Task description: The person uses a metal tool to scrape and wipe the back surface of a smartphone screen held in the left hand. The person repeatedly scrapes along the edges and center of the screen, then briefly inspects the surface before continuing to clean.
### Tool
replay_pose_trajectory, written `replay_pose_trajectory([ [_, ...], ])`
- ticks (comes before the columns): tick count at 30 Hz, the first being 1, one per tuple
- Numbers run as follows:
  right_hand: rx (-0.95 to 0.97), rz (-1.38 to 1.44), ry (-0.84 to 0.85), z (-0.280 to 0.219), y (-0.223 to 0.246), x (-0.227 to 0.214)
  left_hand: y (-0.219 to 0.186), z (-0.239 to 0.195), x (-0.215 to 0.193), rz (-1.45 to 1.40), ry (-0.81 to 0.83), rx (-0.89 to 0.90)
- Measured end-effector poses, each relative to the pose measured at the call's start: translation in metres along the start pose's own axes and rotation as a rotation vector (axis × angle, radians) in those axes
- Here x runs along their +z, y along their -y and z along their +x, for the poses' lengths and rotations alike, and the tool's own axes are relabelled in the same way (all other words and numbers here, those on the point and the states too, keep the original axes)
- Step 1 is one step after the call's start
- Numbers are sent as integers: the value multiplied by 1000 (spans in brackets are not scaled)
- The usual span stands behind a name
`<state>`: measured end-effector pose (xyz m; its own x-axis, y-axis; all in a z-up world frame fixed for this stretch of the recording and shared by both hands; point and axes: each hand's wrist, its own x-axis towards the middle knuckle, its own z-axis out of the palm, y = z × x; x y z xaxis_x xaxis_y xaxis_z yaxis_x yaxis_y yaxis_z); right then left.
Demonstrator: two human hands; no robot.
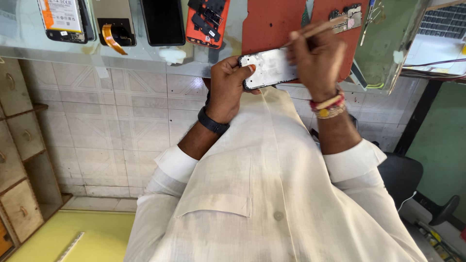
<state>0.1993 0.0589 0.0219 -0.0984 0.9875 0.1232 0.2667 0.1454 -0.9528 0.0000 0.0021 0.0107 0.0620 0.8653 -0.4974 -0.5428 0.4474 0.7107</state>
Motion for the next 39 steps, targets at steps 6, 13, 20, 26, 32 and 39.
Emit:
replay_pose_trajectory([
  [6, -66, -216, -76, -13, 11, -18, -3, -1, 0, -25, -11, -35],
  [13, -217, -334, -1, -8, 12, 7, -3, 0, 2, -53, 0, -47],
  [20, -116, -156, -90, -7, 13, -24, -4, 1, 3, -61, -23, -64],
  [26, -115, -251, 43, -11, 16, 6, -7, 1, 3, -64, -25, -61],
  [32, -65, -126, 39, -2, 14, 5, -6, 0, 4, -65, -13, -39],
  [39, -23, -133, -60, -6, 2, 6, -1, 2, 3, -70, -12, -21],
])
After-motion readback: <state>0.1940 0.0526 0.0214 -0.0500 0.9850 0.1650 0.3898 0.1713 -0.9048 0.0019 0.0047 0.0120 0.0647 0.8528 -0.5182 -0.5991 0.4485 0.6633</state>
